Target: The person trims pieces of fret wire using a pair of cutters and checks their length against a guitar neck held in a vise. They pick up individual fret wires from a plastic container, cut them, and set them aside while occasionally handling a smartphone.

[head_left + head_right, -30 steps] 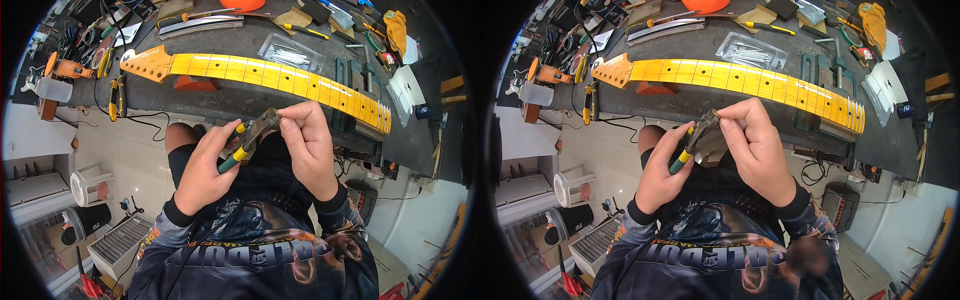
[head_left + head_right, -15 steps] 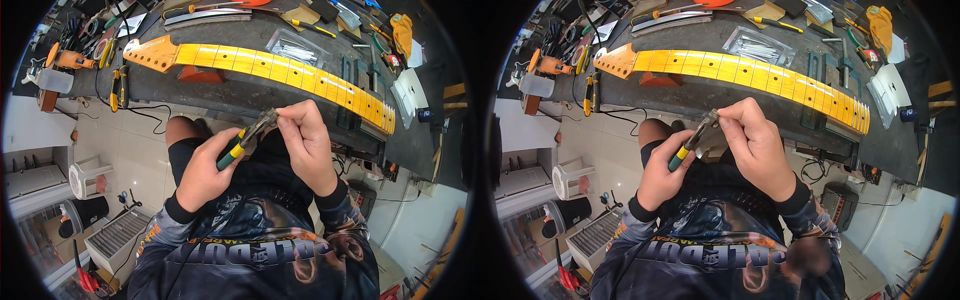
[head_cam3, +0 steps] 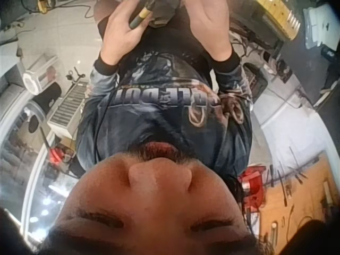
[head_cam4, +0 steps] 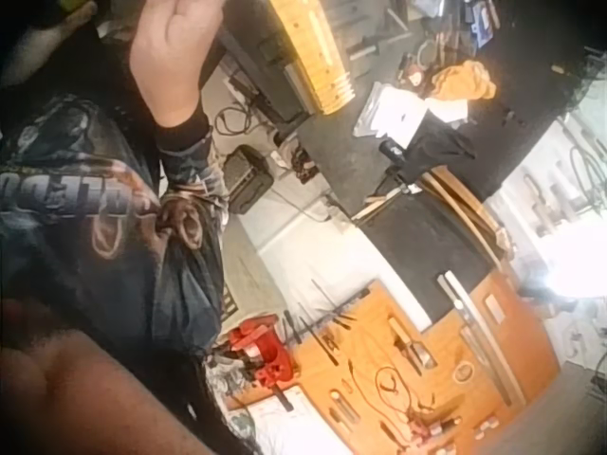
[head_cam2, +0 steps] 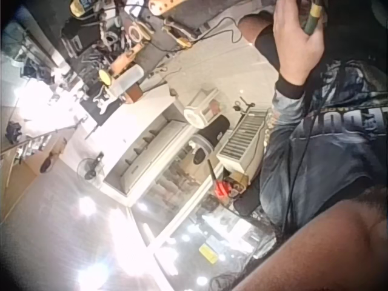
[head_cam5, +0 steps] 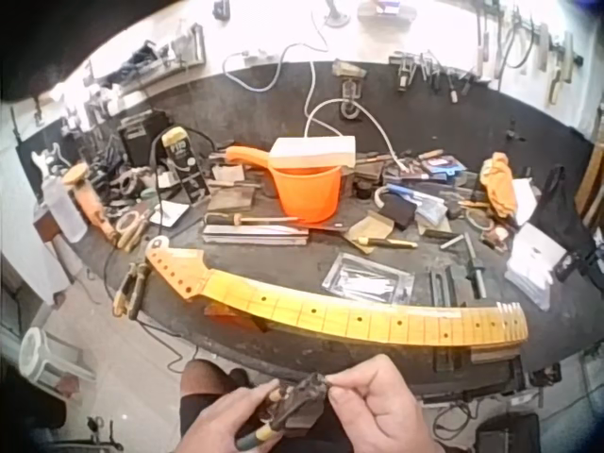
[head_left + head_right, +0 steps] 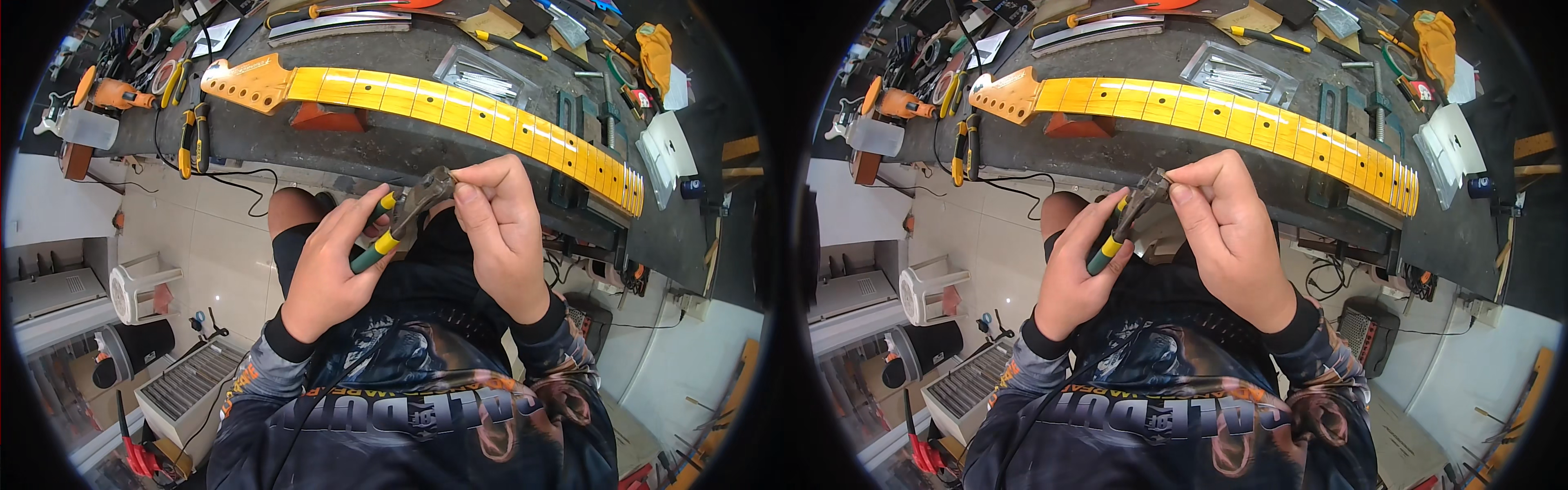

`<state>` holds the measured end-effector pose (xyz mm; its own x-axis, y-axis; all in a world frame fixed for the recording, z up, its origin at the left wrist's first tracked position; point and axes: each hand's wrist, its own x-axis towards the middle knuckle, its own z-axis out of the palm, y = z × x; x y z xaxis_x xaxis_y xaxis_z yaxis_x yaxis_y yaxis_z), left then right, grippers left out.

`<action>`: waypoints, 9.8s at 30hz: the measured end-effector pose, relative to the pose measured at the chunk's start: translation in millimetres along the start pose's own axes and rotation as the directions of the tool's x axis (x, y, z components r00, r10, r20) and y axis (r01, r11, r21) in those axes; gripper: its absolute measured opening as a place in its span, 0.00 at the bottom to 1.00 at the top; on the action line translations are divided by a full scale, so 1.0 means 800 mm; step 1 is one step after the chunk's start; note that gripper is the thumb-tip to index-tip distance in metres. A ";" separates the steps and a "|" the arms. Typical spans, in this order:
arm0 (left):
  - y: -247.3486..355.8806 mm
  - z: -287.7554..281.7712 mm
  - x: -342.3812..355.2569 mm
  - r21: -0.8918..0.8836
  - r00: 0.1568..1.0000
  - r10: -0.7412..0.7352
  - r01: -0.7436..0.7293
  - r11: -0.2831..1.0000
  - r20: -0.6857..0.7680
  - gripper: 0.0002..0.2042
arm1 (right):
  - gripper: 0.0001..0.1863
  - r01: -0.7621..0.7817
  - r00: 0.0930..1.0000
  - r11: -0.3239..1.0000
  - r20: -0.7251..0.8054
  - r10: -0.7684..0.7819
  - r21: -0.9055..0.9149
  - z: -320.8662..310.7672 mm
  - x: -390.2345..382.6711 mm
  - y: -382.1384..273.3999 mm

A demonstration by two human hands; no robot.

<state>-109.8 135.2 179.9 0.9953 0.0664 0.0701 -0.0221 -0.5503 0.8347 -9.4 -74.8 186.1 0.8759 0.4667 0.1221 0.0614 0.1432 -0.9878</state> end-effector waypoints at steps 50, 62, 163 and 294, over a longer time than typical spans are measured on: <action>-0.008 -0.001 -0.005 0.042 0.999 0.045 -0.045 0.998 -0.011 0.32 | 0.06 0.044 0.999 0.996 -0.008 -0.045 -0.075 0.001 -0.004 0.006; -0.008 -0.001 -0.008 0.050 1.000 0.002 -0.002 0.999 0.016 0.28 | 0.05 0.190 0.981 0.927 0.030 -0.191 -0.324 -0.003 0.000 0.010; -0.062 -0.056 -0.027 0.499 0.934 0.325 -0.213 0.840 -0.147 0.51 | 0.08 0.336 0.941 0.702 0.185 -0.285 -0.628 0.012 -0.020 -0.039; -0.029 0.036 -0.016 -0.191 0.981 0.005 0.033 0.981 0.195 0.31 | 0.04 -0.103 0.989 0.994 -0.102 0.107 0.044 -0.009 -0.054 0.005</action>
<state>-119.1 123.0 144.1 0.9944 -0.1001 -0.0341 -0.0064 -0.3791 0.9254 -44.0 -100.5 175.9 0.9215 0.3883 0.0047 -0.0506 0.1322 -0.9899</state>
